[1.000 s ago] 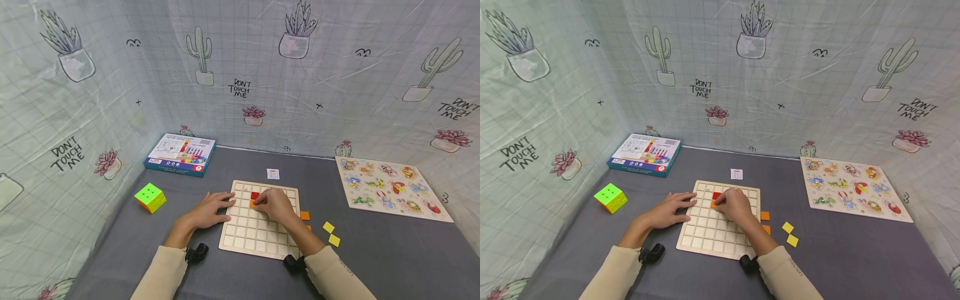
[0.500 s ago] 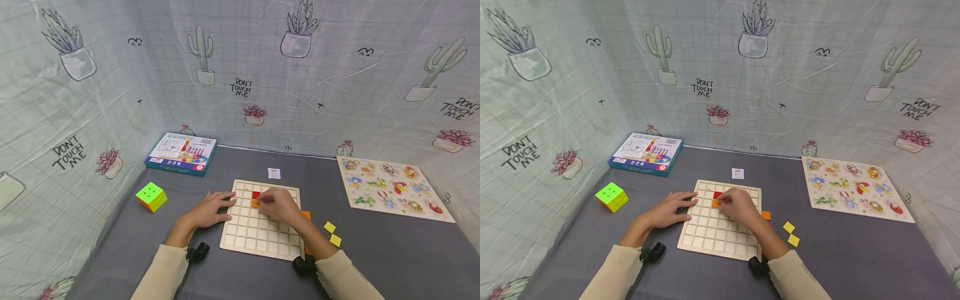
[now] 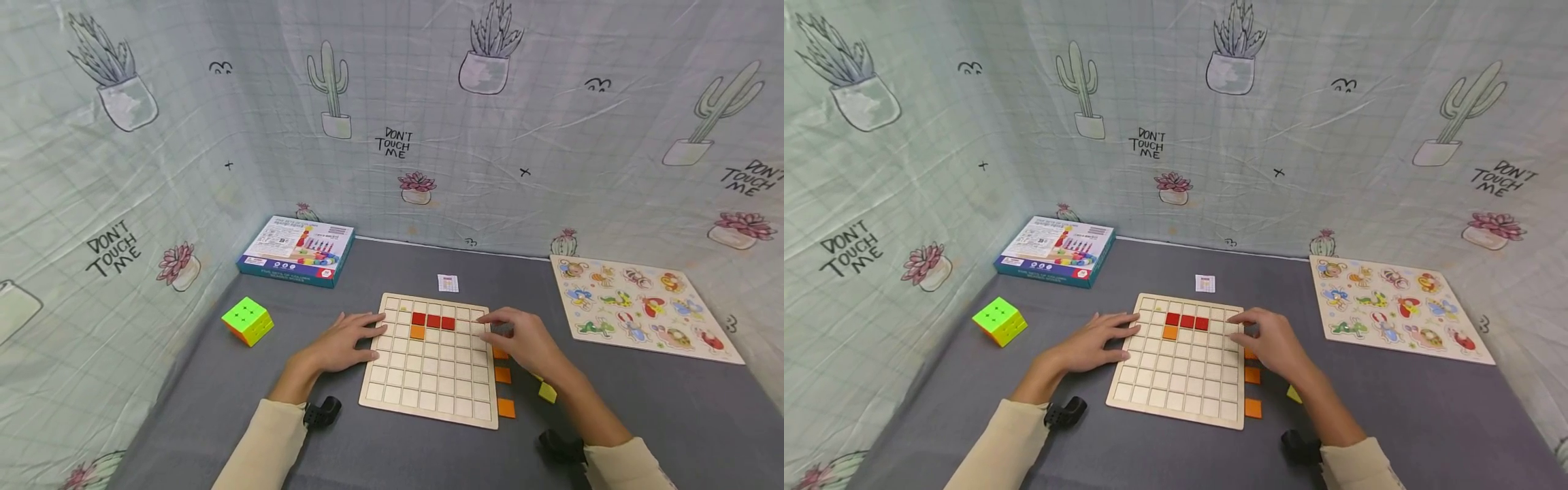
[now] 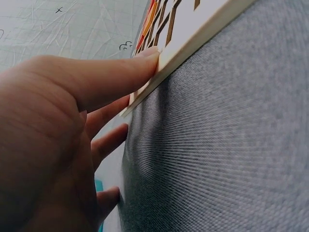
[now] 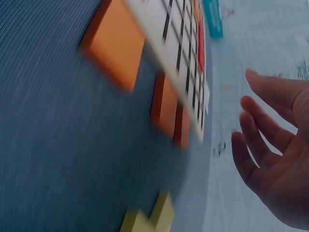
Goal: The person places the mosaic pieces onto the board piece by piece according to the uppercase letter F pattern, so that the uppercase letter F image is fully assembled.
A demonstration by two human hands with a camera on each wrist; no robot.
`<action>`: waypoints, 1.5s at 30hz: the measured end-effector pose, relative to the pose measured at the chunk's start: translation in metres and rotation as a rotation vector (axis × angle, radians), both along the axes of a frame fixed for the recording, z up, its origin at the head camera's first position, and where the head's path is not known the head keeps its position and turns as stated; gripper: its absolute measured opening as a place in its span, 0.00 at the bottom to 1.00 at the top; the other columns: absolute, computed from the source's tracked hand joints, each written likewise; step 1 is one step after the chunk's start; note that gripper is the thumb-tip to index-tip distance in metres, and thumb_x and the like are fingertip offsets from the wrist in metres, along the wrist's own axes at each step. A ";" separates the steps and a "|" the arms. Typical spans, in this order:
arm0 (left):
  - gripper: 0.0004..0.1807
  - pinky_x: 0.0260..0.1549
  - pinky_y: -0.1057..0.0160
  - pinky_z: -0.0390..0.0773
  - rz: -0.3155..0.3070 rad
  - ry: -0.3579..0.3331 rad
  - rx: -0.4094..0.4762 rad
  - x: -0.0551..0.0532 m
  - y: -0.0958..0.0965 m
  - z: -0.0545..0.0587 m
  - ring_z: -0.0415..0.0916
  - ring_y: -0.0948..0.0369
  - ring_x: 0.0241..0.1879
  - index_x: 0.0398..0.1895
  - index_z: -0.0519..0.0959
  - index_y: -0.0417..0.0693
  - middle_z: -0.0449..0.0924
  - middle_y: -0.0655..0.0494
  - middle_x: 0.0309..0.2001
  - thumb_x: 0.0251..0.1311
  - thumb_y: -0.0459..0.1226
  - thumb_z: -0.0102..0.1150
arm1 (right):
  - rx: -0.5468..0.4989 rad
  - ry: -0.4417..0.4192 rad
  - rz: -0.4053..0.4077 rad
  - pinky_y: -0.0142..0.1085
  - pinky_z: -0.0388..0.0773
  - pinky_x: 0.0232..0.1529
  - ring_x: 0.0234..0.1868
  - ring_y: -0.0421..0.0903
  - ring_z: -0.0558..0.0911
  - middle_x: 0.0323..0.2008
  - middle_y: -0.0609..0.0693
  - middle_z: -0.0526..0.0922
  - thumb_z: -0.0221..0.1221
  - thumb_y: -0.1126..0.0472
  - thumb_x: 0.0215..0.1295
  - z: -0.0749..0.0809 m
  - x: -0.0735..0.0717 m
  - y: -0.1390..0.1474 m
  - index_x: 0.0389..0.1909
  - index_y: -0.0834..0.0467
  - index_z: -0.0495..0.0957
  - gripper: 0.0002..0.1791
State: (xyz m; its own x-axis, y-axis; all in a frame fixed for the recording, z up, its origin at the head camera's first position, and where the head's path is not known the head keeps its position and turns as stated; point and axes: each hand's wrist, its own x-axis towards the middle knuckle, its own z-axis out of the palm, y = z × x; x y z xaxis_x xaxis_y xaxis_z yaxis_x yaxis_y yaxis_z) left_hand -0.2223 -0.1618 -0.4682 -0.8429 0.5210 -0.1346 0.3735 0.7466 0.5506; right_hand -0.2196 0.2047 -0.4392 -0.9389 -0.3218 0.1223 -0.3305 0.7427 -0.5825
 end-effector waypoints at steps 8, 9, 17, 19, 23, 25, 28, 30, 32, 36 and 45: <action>0.32 0.78 0.29 0.37 -0.001 0.002 0.019 0.001 -0.002 -0.002 0.51 0.46 0.81 0.74 0.69 0.48 0.59 0.53 0.81 0.69 0.44 0.62 | 0.120 -0.067 -0.021 0.51 0.83 0.50 0.52 0.57 0.84 0.54 0.57 0.87 0.70 0.57 0.63 -0.009 0.006 0.031 0.54 0.55 0.86 0.19; 0.32 0.78 0.29 0.36 0.001 -0.001 0.019 0.001 -0.002 -0.002 0.51 0.46 0.82 0.75 0.69 0.48 0.59 0.53 0.81 0.69 0.45 0.62 | 0.130 -0.080 -0.018 0.55 0.82 0.54 0.56 0.60 0.83 0.55 0.57 0.87 0.70 0.56 0.62 -0.011 0.007 0.033 0.55 0.54 0.86 0.19; 0.32 0.79 0.31 0.35 0.002 -0.002 0.035 -0.001 -0.003 -0.003 0.52 0.47 0.81 0.74 0.70 0.50 0.60 0.54 0.80 0.68 0.46 0.62 | 0.164 -0.102 0.002 0.62 0.77 0.60 0.60 0.64 0.81 0.55 0.57 0.87 0.72 0.58 0.60 -0.024 0.007 0.039 0.53 0.52 0.87 0.19; 0.32 0.79 0.32 0.35 -0.002 -0.003 0.040 -0.002 -0.004 -0.005 0.52 0.47 0.81 0.74 0.70 0.51 0.60 0.55 0.80 0.68 0.47 0.62 | 0.166 -0.098 -0.005 0.61 0.77 0.60 0.60 0.63 0.82 0.54 0.58 0.87 0.72 0.59 0.60 -0.026 0.006 0.039 0.52 0.52 0.87 0.18; 0.32 0.79 0.31 0.36 -0.009 0.001 0.050 -0.003 -0.005 -0.007 0.52 0.47 0.81 0.74 0.71 0.51 0.60 0.54 0.80 0.68 0.48 0.62 | 0.165 -0.102 -0.019 0.61 0.77 0.60 0.58 0.63 0.82 0.53 0.58 0.88 0.72 0.60 0.59 -0.027 0.006 0.036 0.51 0.53 0.88 0.17; 0.32 0.79 0.31 0.36 -0.010 0.003 0.050 -0.004 -0.006 -0.008 0.53 0.46 0.81 0.74 0.71 0.50 0.60 0.53 0.80 0.68 0.48 0.63 | 0.158 -0.106 -0.028 0.61 0.77 0.60 0.57 0.62 0.83 0.52 0.57 0.89 0.72 0.60 0.59 -0.027 0.006 0.035 0.49 0.53 0.89 0.16; 0.32 0.79 0.31 0.37 -0.009 0.007 0.050 -0.003 -0.006 -0.007 0.53 0.46 0.80 0.73 0.71 0.50 0.61 0.53 0.80 0.68 0.47 0.63 | 0.150 -0.097 -0.028 0.60 0.79 0.58 0.55 0.61 0.84 0.50 0.57 0.89 0.72 0.61 0.60 -0.028 0.007 0.035 0.47 0.53 0.89 0.13; 0.32 0.79 0.31 0.37 -0.008 0.007 0.048 -0.004 -0.005 -0.007 0.53 0.46 0.80 0.73 0.71 0.50 0.61 0.53 0.80 0.68 0.47 0.63 | 0.143 -0.090 -0.027 0.59 0.79 0.57 0.55 0.60 0.84 0.49 0.56 0.90 0.71 0.62 0.60 -0.028 0.006 0.035 0.46 0.53 0.90 0.12; 0.32 0.79 0.32 0.36 -0.007 0.002 0.043 -0.004 -0.004 -0.006 0.53 0.47 0.81 0.74 0.71 0.51 0.61 0.53 0.80 0.68 0.47 0.63 | 0.136 -0.083 -0.020 0.59 0.80 0.56 0.54 0.59 0.85 0.49 0.56 0.90 0.71 0.62 0.61 -0.028 0.007 0.036 0.46 0.53 0.90 0.12; 0.32 0.79 0.31 0.36 -0.008 -0.004 0.052 -0.004 -0.004 -0.004 0.53 0.46 0.81 0.74 0.71 0.49 0.60 0.52 0.80 0.68 0.46 0.63 | 0.100 -0.069 -0.020 0.54 0.82 0.54 0.52 0.55 0.86 0.47 0.53 0.90 0.70 0.63 0.62 -0.023 0.006 0.037 0.46 0.53 0.89 0.11; 0.32 0.79 0.31 0.36 0.000 -0.006 0.054 -0.003 -0.003 -0.003 0.53 0.46 0.80 0.74 0.71 0.49 0.61 0.52 0.80 0.68 0.46 0.63 | 0.015 -0.040 -0.002 0.38 0.87 0.45 0.46 0.50 0.88 0.47 0.53 0.90 0.69 0.66 0.62 -0.011 0.004 0.026 0.48 0.55 0.88 0.13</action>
